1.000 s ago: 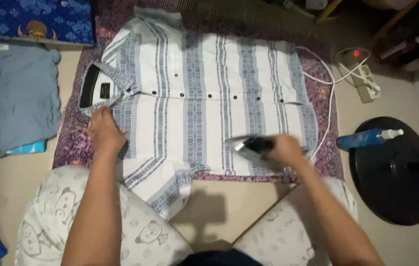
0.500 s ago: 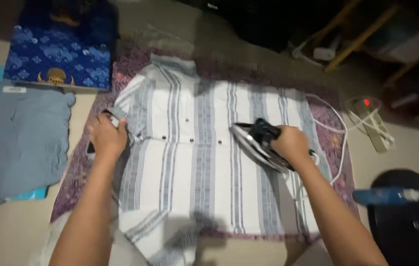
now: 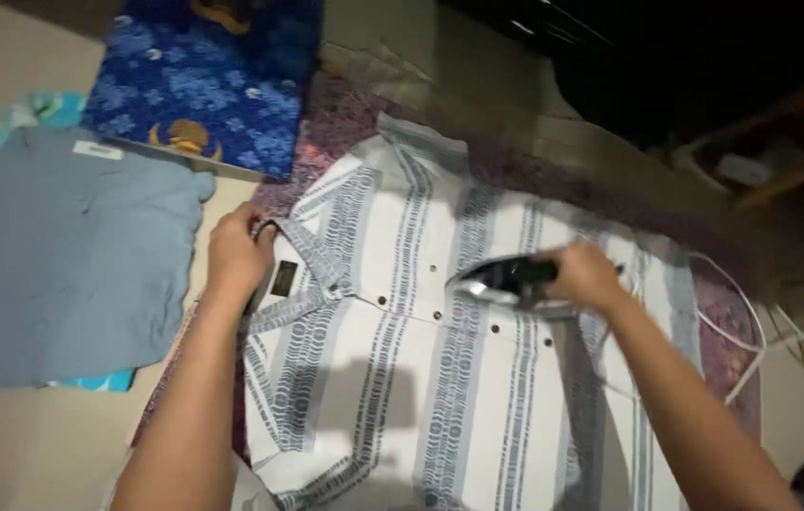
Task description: Iron and fold a striped shirt.
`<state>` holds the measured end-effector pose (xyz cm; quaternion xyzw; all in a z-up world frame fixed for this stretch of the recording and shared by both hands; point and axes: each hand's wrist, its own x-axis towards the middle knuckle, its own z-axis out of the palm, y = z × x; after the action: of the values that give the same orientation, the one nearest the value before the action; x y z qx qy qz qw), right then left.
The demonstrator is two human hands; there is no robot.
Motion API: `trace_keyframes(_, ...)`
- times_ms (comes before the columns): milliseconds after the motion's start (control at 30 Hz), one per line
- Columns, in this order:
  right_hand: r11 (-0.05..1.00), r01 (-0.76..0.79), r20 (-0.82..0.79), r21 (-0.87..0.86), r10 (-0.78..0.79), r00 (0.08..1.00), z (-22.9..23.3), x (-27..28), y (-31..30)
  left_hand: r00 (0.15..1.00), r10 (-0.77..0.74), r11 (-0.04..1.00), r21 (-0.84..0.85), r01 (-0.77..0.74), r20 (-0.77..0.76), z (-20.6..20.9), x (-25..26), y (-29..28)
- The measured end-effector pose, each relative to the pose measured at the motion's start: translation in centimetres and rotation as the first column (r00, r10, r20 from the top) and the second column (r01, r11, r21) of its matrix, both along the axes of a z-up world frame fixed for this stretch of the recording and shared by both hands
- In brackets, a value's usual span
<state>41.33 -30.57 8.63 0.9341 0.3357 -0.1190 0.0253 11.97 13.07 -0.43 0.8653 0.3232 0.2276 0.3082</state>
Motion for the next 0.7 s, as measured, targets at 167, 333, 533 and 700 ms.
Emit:
trace_keyframes(167, 0.995, 0.078, 0.088, 0.067, -0.084, 0.993, -1.0, -2.1, 3.1, 0.999, -0.003, 0.996, -0.094, 0.007, 0.038, 1.0, -0.7, -0.7)
trace_keyframes(333, 0.997, -0.046, 0.214, 0.064, 0.031, 0.976, -0.4, 0.4, 7.2, 0.997, 0.053, 0.988, -0.147, -0.044, 0.057, 3.6, -0.5, -1.5)
trace_keyframes(533, 0.986, -0.164, 0.107, 0.022, 0.161, 0.981, 0.0, -2.3, 16.8, 0.988, 0.079, 0.992, -0.107, -0.066, 0.129, 2.2, 0.3, -0.8)
trace_keyframes(700, 0.985, -0.134, 0.166, 0.113, 0.114, 0.98, 0.4, -5.9, 22.9, 0.987, 0.064, 0.988, -0.151, -0.042, 0.144, 3.2, -0.6, -1.7)
